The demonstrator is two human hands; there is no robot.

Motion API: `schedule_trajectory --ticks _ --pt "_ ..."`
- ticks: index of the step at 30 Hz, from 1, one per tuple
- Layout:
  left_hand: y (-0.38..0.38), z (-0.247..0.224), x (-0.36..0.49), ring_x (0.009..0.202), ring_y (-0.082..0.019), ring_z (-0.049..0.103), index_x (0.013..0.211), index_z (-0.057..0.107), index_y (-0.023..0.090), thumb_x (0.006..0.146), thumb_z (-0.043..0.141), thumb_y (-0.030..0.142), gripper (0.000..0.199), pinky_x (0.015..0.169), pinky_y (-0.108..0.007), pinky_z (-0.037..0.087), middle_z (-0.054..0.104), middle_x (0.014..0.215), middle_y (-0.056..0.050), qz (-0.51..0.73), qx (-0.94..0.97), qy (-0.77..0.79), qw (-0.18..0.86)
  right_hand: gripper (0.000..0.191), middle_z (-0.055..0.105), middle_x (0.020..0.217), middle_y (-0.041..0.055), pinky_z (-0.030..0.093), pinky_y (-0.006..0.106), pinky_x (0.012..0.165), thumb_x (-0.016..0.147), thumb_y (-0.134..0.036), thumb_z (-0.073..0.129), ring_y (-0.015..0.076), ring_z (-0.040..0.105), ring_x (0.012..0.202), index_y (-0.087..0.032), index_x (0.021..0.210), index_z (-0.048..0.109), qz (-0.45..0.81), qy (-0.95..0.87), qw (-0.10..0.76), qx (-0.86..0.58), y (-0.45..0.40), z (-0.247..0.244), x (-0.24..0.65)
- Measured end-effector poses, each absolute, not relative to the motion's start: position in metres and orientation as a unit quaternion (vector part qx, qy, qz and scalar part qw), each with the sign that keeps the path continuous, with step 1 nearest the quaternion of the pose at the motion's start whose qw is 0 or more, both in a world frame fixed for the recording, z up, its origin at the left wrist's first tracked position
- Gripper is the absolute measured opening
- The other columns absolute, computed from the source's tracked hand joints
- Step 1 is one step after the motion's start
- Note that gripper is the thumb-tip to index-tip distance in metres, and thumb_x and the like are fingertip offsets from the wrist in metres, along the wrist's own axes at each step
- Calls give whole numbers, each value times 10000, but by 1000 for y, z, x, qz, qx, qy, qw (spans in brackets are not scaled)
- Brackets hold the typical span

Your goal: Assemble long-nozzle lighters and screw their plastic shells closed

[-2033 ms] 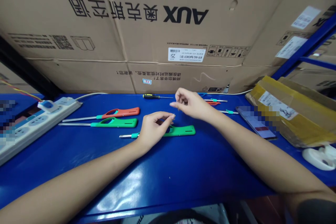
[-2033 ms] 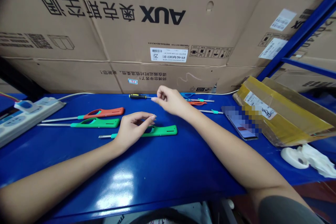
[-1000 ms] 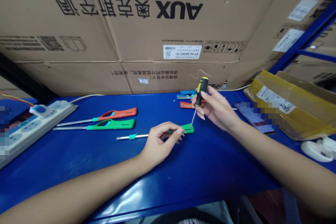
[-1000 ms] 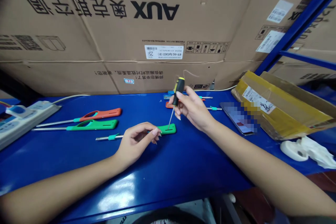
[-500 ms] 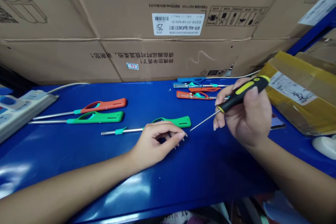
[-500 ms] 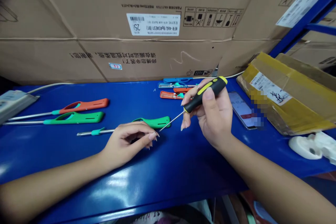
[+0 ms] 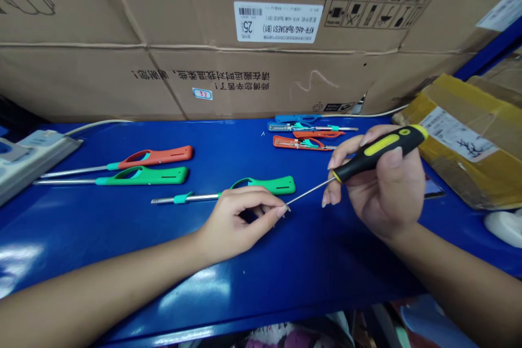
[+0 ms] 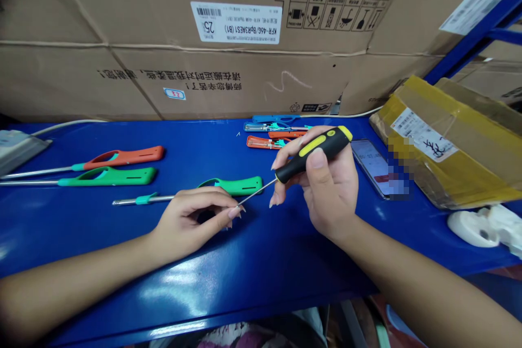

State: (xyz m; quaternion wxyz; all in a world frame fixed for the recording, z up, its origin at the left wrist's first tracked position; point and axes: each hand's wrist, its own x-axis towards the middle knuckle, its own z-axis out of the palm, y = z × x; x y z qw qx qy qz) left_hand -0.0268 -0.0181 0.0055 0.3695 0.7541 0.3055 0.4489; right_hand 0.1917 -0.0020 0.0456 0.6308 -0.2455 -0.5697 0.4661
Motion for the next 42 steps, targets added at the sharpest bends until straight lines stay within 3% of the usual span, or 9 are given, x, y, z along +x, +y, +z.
schedule_trajectory --ticks 24,28,35,42 --pt "-19 6 -25 605 -96 657 886 774 120 898 695 162 90 558 -175 539 738 756 -58 441 749 323 375 125 691 885 8 569 328 384 1013 -380 513 159 641 458 -263 1045 484 476 -569 621 -253 2 40 192" --pt "-18 5 -25 594 -98 649 880 776 130 897 698 176 92 552 -182 536 740 757 -55 440 748 333 369 151 680 870 -21 590 333 404 998 -411 545 149 636 453 -277 1034 485 476 -567 620 -260 2 41 192" --pt "-18 5 -26 576 -96 640 874 779 139 896 700 172 88 550 -189 528 750 765 -53 439 751 345 353 215 683 809 -16 473 253 313 941 -441 645 122 573 415 -270 990 524 476 -572 609 -274 6 46 192" --pt "-18 5 -26 590 -100 644 894 783 138 911 690 189 108 557 -193 531 748 781 -55 429 753 348 356 258 691 789 -9 460 250 302 913 -465 679 113 542 400 -259 971 535 464 -572 609 -293 6 47 191"
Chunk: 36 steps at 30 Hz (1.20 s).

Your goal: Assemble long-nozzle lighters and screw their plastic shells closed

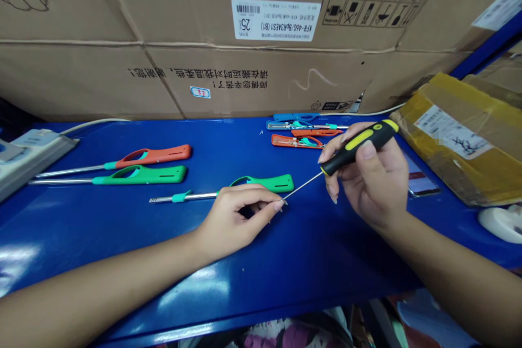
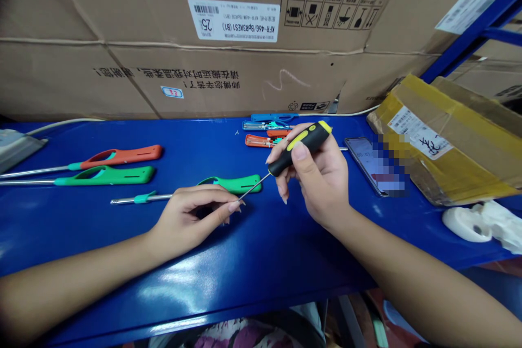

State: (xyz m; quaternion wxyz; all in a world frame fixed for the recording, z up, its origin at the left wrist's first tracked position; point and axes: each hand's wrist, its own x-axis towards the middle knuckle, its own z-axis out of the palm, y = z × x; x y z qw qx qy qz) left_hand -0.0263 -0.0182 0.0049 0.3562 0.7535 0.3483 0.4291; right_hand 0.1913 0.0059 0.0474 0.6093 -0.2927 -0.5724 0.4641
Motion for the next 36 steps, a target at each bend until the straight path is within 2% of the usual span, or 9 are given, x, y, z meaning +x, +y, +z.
schedule_trajectory --ticks 6,14,30,34,36 --pt "-17 4 -27 579 -98 645 899 779 125 920 687 210 127 545 -189 534 736 774 -56 430 740 357 375 236 698 813 -23 523 276 337 923 -430 677 122 591 421 -255 984 532 480 -561 614 -278 7 45 191" --pt "-17 4 -27 605 -107 647 891 783 147 918 689 217 120 556 -191 536 741 778 -54 424 751 353 364 279 695 817 -16 503 262 329 908 -465 685 113 576 418 -258 984 514 489 -570 596 -283 9 47 192" --pt "-16 1 -26 608 -102 658 949 787 121 886 719 179 110 552 -189 555 755 815 -68 439 752 340 355 218 710 855 2 528 272 354 939 -445 652 123 589 456 -262 1006 554 452 -586 609 -286 7 47 195" --pt "-17 2 -27 643 -98 669 1013 768 122 882 718 150 143 579 -182 569 753 851 -65 455 756 339 325 202 713 840 12 516 277 331 950 -419 643 124 584 432 -244 1010 562 445 -594 613 -271 10 48 198" --pt "-15 3 -31 730 -110 693 1063 748 129 883 705 117 185 644 -194 589 754 928 -73 485 764 330 271 207 713 830 18 489 264 306 949 -420 644 125 583 427 -234 1002 569 424 -595 629 -266 14 48 200"
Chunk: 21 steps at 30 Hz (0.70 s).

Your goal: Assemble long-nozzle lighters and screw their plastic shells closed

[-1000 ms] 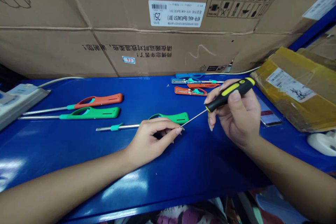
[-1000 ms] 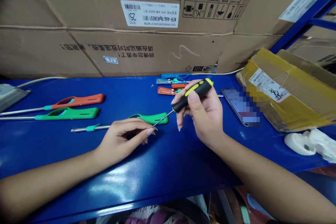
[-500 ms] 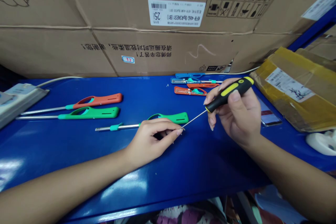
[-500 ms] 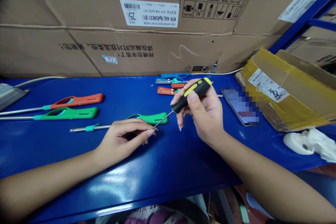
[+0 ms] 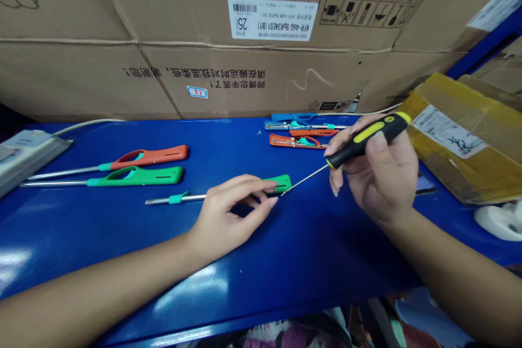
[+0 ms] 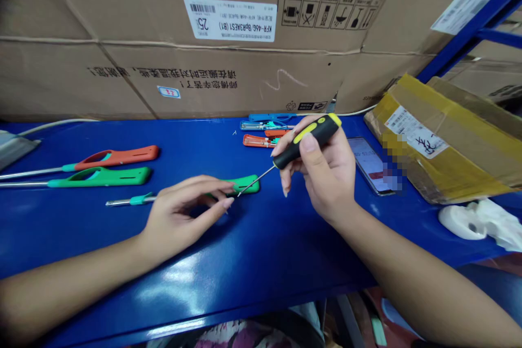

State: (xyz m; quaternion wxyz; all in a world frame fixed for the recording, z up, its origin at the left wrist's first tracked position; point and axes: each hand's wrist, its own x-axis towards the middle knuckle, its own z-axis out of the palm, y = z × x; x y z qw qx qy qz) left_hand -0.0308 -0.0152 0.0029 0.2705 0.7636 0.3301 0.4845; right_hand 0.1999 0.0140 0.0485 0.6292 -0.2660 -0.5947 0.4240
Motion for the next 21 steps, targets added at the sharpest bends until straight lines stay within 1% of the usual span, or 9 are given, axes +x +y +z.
schedule_trajectory --ticks 2,3,5,6,8,11,14,17,21 --pt "-10 3 -36 858 -140 703 1085 733 138 881 699 97 211 769 -246 597 752 1003 -81 496 786 319 189 191 710 820 20 453 250 283 945 -405 652 128 585 429 -233 992 583 400 -594 647 -261 19 48 202" --pt "-6 3 -39 918 -162 696 1093 728 143 882 701 106 216 840 -290 586 751 1028 -83 482 803 318 150 178 707 811 19 439 243 277 943 -394 657 129 588 435 -235 988 591 388 -596 654 -259 21 48 203" --pt "2 2 -44 1025 -216 663 1156 709 149 900 703 182 258 933 -380 550 741 1095 -94 405 841 344 100 157 700 798 16 432 239 285 939 -375 670 128 588 449 -241 989 605 365 -598 662 -265 25 47 205" --pt "5 1 -45 1063 -239 648 1189 697 154 917 692 232 283 948 -412 535 733 1135 -98 360 857 359 88 151 696 794 15 432 239 292 938 -366 674 124 579 450 -243 995 607 356 -599 664 -270 27 46 206" --pt "8 -2 -47 1095 -266 633 1236 678 167 952 654 321 324 935 -440 523 717 1186 -98 282 878 379 75 151 692 797 13 428 241 298 940 -360 673 111 545 432 -244 1010 606 348 -602 662 -280 29 44 207" --pt "6 -4 -46 1043 -256 643 1239 677 186 990 594 362 316 862 -416 518 721 1152 -82 230 897 373 63 154 694 808 8 408 240 299 943 -360 670 93 505 402 -246 1018 599 357 -613 643 -289 30 43 208" --pt "-1 -3 -43 988 -237 646 1227 682 193 1002 572 350 296 811 -385 501 726 1108 -72 220 907 352 66 140 692 797 4 378 232 303 950 -352 660 84 493 394 -242 1011 599 363 -625 626 -291 29 44 208" --pt "-7 -2 -42 981 -226 640 1208 691 189 996 581 338 282 819 -376 496 726 1102 -69 227 909 337 94 132 686 766 3 344 229 305 952 -343 654 88 486 405 -236 1006 598 368 -640 610 -289 25 44 206" --pt "-8 -2 -41 974 -221 632 1176 709 184 980 606 325 262 832 -373 503 726 1094 -76 243 902 333 131 131 677 760 15 329 229 318 951 -324 652 115 541 489 -232 1028 598 376 -672 579 -268 19 42 206"
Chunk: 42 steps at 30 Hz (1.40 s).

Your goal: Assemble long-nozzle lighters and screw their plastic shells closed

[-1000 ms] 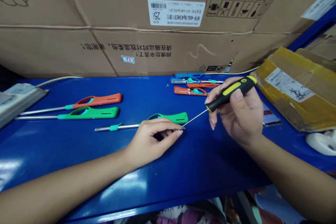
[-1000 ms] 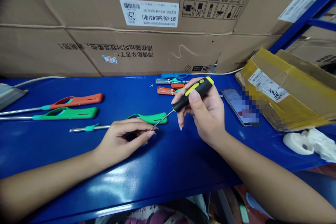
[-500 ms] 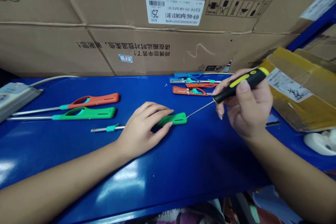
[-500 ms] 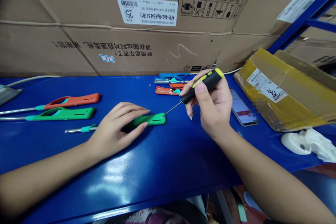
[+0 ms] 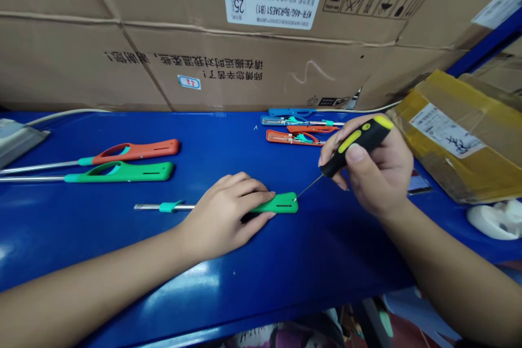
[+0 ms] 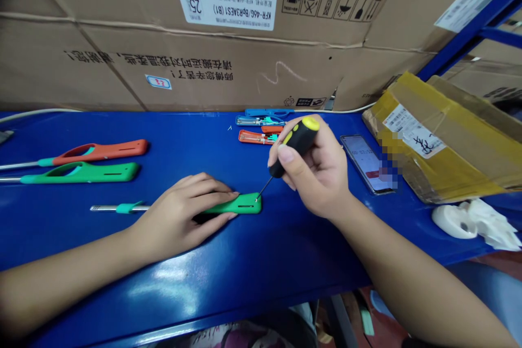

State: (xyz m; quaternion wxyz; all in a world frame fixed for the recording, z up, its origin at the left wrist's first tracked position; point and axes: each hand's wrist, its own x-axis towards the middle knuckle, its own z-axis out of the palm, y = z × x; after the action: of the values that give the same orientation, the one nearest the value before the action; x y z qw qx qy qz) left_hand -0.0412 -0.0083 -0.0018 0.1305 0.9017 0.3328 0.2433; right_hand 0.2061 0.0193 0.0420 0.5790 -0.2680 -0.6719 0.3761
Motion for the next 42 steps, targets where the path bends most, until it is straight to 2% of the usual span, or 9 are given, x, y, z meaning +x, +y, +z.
schedule_trajectory --ticks 12,19,33,42 --pt "-8 -1 -41 973 -222 631 1150 723 195 961 636 333 250 840 -390 508 731 1101 -61 241 897 342 143 106 658 810 18 376 243 388 965 -257 621 108 540 544 -215 1059 599 357 -701 567 -245 18 38 208" --pt "-7 0 -41 968 -224 633 1151 723 194 962 633 331 250 835 -388 506 733 1098 -60 244 896 342 141 107 641 811 33 411 255 432 948 -277 640 148 619 663 -216 1030 610 326 -707 574 -255 18 39 209" --pt "-7 1 -41 967 -225 635 1149 720 194 963 631 337 251 841 -384 501 732 1085 -68 243 897 341 142 131 660 812 26 504 299 509 935 -301 643 159 626 629 -255 1053 610 315 -733 550 -248 18 38 209" --pt "-7 0 -41 969 -221 634 1152 720 191 963 631 330 251 841 -382 500 732 1087 -68 243 897 342 140 164 672 807 29 520 321 517 909 -357 684 165 607 582 -259 1027 626 312 -730 552 -255 18 38 209"
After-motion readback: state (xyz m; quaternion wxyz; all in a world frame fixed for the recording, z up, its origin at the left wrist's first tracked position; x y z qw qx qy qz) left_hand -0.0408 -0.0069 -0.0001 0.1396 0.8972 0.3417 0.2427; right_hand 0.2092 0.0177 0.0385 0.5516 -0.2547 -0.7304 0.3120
